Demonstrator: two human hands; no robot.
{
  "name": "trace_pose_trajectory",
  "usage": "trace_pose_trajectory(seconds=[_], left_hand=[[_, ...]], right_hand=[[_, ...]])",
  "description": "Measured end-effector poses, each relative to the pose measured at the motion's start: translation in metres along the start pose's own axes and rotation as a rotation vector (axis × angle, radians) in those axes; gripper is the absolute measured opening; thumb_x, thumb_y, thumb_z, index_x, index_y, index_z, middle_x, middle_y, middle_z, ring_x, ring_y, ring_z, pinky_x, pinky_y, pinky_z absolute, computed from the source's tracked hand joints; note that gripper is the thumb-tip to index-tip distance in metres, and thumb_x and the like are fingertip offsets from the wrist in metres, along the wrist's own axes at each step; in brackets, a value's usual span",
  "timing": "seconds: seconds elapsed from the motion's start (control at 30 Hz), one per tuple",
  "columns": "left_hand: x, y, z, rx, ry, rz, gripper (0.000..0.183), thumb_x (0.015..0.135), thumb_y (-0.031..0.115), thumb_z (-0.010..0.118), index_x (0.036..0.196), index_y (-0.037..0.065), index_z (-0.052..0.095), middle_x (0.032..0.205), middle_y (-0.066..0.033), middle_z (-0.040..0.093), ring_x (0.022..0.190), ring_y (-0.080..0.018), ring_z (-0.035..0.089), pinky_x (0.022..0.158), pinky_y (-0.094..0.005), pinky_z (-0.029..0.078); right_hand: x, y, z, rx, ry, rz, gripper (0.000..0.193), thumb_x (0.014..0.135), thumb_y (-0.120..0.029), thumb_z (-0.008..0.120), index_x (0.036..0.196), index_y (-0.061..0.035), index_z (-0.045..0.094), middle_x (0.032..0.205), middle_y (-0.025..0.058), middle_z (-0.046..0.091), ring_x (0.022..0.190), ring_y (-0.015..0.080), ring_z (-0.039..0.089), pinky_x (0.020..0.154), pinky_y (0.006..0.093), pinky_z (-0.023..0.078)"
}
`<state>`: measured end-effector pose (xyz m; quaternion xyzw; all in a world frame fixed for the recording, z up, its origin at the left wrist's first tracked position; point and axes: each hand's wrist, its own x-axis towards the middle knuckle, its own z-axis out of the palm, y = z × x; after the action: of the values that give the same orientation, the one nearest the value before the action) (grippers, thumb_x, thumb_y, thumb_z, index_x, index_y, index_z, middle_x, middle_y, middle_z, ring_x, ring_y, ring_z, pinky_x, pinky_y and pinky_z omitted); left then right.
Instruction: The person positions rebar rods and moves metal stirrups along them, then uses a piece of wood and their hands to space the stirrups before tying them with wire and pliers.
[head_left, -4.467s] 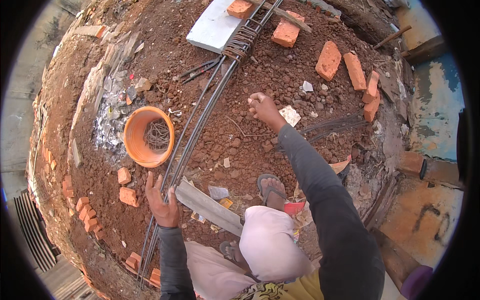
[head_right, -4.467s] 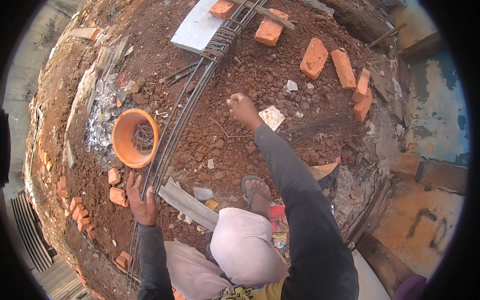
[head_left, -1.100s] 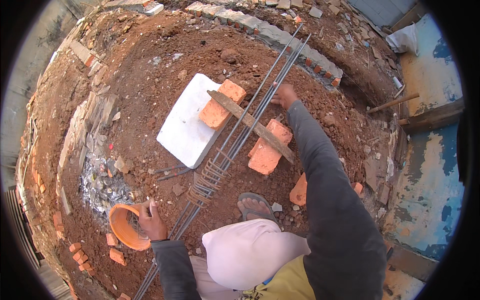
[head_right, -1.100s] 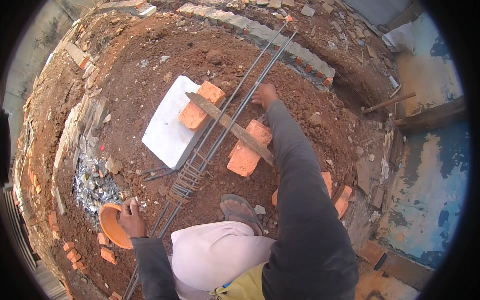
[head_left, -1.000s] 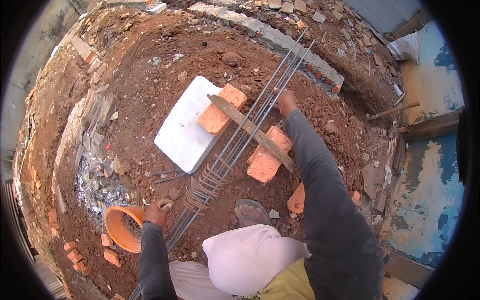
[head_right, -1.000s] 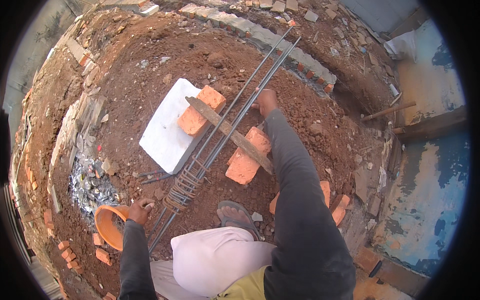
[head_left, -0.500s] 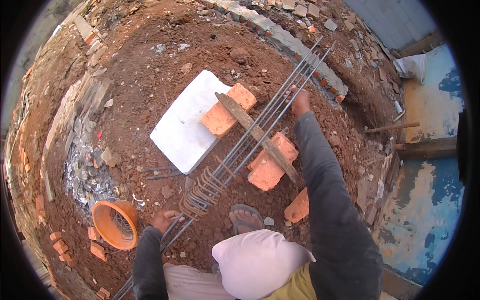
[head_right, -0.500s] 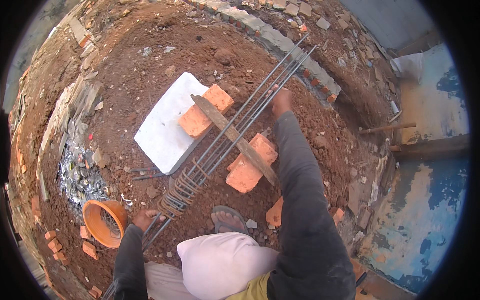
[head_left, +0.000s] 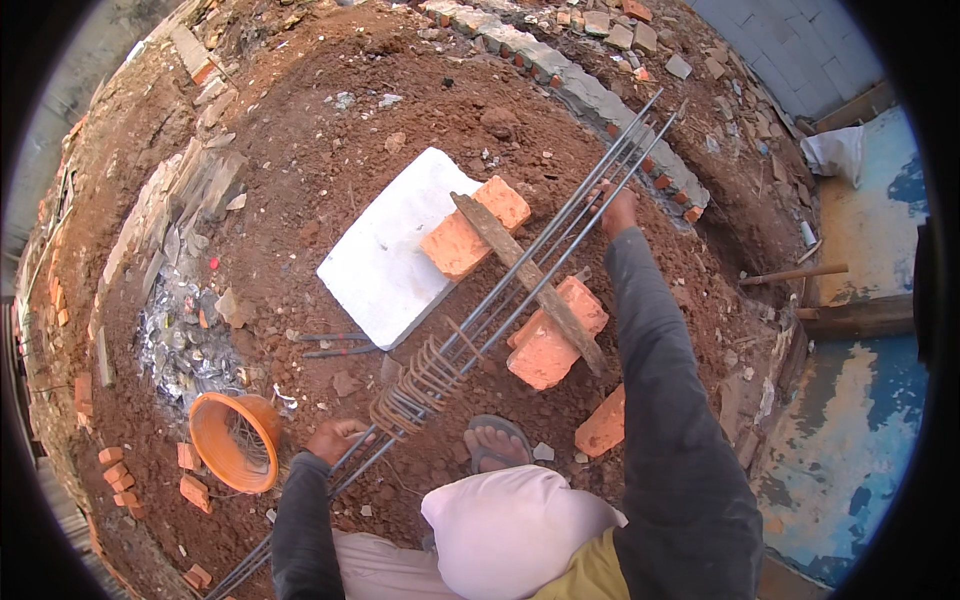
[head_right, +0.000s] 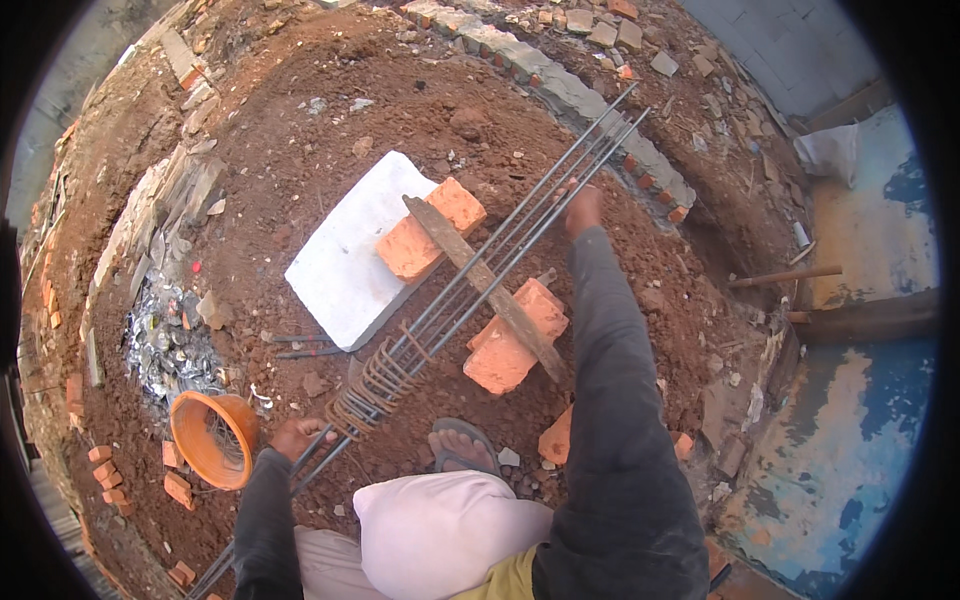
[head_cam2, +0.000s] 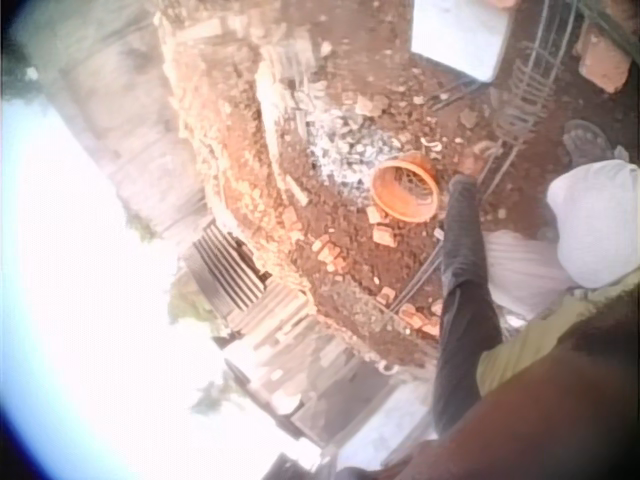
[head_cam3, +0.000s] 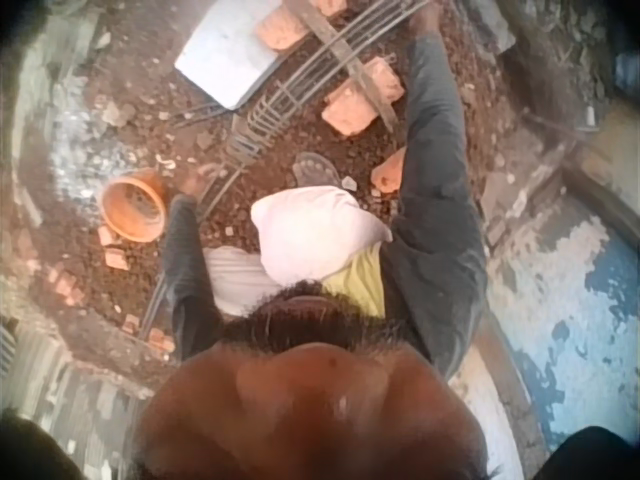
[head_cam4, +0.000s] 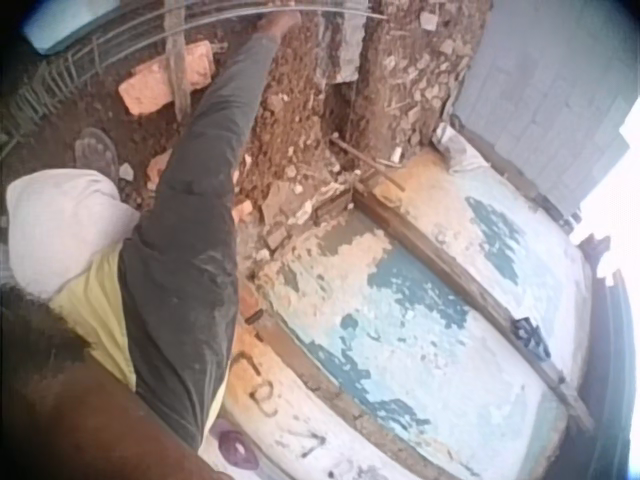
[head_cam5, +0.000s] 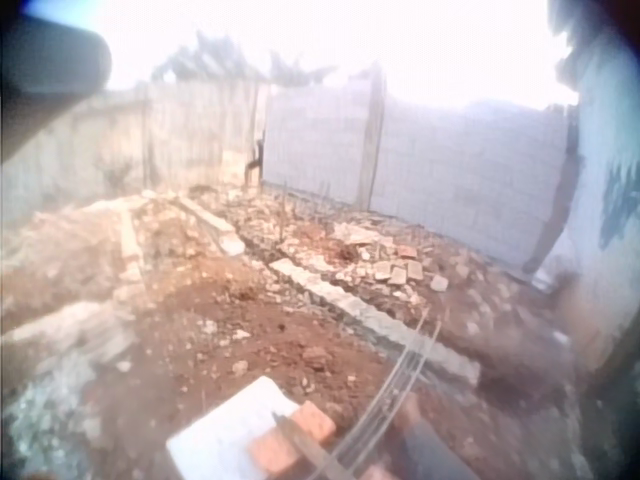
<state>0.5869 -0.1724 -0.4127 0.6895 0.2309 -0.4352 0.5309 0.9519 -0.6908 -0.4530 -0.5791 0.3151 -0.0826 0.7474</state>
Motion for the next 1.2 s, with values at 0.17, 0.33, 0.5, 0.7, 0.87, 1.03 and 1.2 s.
trace_pose_trajectory(seconds=[0.17,0.33,0.5,0.7,0.87,1.03,1.2], left_hand=[[0.001,0.005,-0.003,0.082,0.012,-0.016,0.020,0.089,0.024,0.071,0.093,0.005,0.072,0.075,0.0043,0.065,0.067,-0.0040,0.055,0.061,-0.0233,0.044],[-0.006,0.003,-0.011,0.237,0.140,0.179,0.022,0.091,0.026,0.067,0.095,0.005,0.072,0.079,0.0024,0.065,0.070,-0.0069,0.055,0.064,-0.0267,0.045],[-0.042,0.025,-0.006,-0.108,0.102,0.293,0.026,0.093,0.025,0.061,0.100,0.002,0.071,0.091,-0.0042,0.069,0.081,-0.0105,0.061,0.077,-0.0282,0.048],[-0.059,0.028,0.016,0.090,0.138,0.329,0.023,0.092,0.018,0.062,0.106,0.001,0.068,0.089,-0.0043,0.070,0.083,-0.0109,0.063,0.080,-0.0270,0.048],[-0.054,0.022,0.018,0.064,0.160,0.302,0.022,0.093,0.017,0.062,0.106,0.001,0.068,0.086,-0.0053,0.070,0.080,-0.0120,0.064,0.076,-0.0273,0.050],[-0.057,0.039,0.024,0.051,0.144,0.269,0.020,0.095,0.014,0.059,0.104,-0.002,0.066,0.084,-0.0069,0.068,0.078,-0.0136,0.064,0.070,-0.0270,0.053],[-0.059,0.028,0.026,0.092,0.183,0.243,0.017,0.095,0.016,0.059,0.095,-0.001,0.063,0.081,-0.0048,0.066,0.071,-0.0122,0.064,0.064,-0.0255,0.051]], right_hand=[[0.000,-0.003,0.000,-0.084,-0.018,0.010,0.018,0.094,-0.010,0.056,0.104,0.0052,0.054,0.077,0.0080,0.056,0.063,0.0218,0.057,0.054,0.0361,0.050],[-0.013,-0.012,-0.013,0.049,-0.039,-0.083,0.029,0.099,-0.026,0.050,0.108,0.0010,0.054,0.077,0.0047,0.056,0.060,0.0157,0.054,0.051,0.0303,0.047],[-0.051,-0.035,-0.014,0.084,-0.158,-0.075,0.034,0.104,-0.035,0.037,0.101,-0.0041,0.051,0.088,0.0039,0.057,0.070,0.0128,0.055,0.055,0.0287,0.045],[-0.087,-0.040,0.003,0.037,-0.157,-0.131,0.023,0.102,-0.024,0.045,0.105,-0.0029,0.053,0.085,0.0037,0.056,0.070,0.0133,0.057,0.059,0.0305,0.049],[-0.067,-0.036,0.012,0.265,-0.155,-0.090,0.017,0.101,-0.017,0.043,0.101,-0.0020,0.052,0.079,0.0020,0.052,0.062,0.0125,0.050,0.054,0.0292,0.044],[-0.064,-0.035,0.013,0.330,-0.093,-0.120,0.017,0.101,-0.015,0.041,0.096,-0.0017,0.051,0.072,0.0014,0.049,0.060,0.0125,0.046,0.052,0.0295,0.042],[-0.066,-0.041,0.012,0.171,-0.030,-0.162,0.021,0.102,-0.021,0.043,0.098,-0.0019,0.052,0.076,0.0019,0.049,0.063,0.0127,0.047,0.052,0.0290,0.041]])
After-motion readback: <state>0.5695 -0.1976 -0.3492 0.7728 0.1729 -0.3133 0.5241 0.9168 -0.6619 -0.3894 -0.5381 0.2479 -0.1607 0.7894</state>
